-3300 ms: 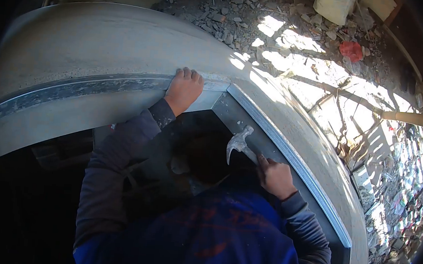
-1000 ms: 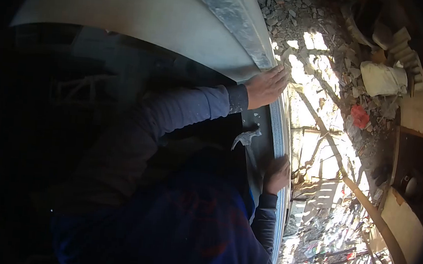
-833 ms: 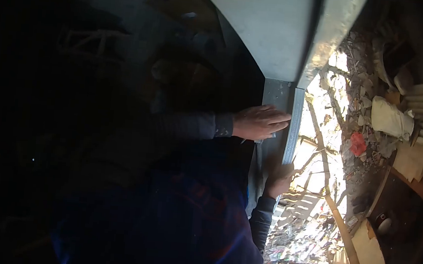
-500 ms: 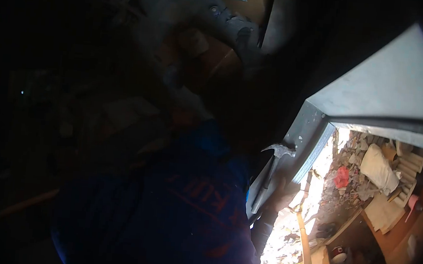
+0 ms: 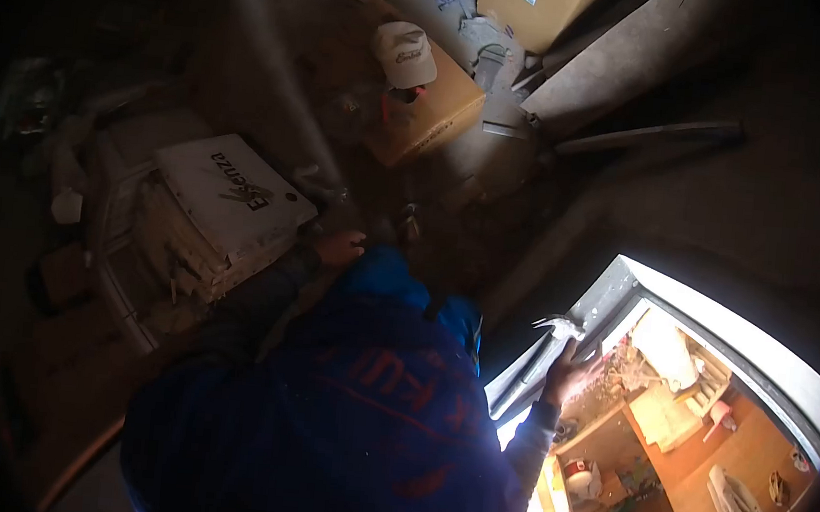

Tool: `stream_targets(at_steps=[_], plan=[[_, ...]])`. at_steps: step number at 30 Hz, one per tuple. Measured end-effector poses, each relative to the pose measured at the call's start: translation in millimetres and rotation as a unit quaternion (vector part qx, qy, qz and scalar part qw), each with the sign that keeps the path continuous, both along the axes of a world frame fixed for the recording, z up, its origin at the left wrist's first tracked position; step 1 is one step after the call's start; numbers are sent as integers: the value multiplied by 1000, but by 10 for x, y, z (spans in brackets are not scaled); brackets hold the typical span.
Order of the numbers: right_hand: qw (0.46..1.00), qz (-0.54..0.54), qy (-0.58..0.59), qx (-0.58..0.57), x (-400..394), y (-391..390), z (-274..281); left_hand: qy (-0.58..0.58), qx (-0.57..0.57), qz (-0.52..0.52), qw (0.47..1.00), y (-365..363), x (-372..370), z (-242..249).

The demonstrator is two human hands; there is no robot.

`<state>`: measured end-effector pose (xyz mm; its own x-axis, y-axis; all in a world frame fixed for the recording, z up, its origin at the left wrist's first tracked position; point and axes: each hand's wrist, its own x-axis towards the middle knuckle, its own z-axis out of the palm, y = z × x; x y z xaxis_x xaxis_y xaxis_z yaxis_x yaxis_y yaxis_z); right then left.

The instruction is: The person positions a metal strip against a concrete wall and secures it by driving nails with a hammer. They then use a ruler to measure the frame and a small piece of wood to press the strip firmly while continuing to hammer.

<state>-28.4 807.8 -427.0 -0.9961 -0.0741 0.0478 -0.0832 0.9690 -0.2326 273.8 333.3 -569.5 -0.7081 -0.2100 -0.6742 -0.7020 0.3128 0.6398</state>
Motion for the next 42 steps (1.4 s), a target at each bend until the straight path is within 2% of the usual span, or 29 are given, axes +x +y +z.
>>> stream_targets(at_steps=[3,4,6,7,12,14,17,21,27,31,36,38,41,42], plan=[[991,100,7,-85,-44,-516,105,-3,-28,40,999,-257,306,-110],[989,106,30,-103,-24,-729,119,5,-37,49,998,-380,473,-224],[987,120,-6,-104,19,-994,96,19,-55,65,996,-655,842,-506],[987,119,-31,-101,50,-1117,94,-5,-59,81,995,-796,944,-466],[984,144,-12,-109,182,-1493,-52,-86,-110,154,978,-1225,1397,-183],[980,161,-16,-114,203,-1574,-56,-83,-99,176,976,-1315,1608,-339],[984,142,-47,-98,219,-1729,-10,-90,-101,186,973,-1331,1632,-338],[977,145,-82,-133,140,-1953,-5,-102,-93,179,974,-1221,1279,33],[970,156,-95,-160,-33,-2100,-107,-62,-94,130,985,-1125,979,98],[970,138,-146,-139,-170,-2083,-273,-93,-86,138,982,-1194,890,122],[920,56,-289,-259,-430,-2301,-1094,-132,-110,96,980,-1112,343,405],[898,28,-332,-288,-504,-2422,-1803,-117,-96,110,982,-1017,136,423],[845,-76,-456,-269,-706,-2859,-2467,-135,-82,131,979,-902,-222,478],[871,-52,-414,-259,-647,-2848,-3083,-149,-77,138,976,-879,-240,468]])
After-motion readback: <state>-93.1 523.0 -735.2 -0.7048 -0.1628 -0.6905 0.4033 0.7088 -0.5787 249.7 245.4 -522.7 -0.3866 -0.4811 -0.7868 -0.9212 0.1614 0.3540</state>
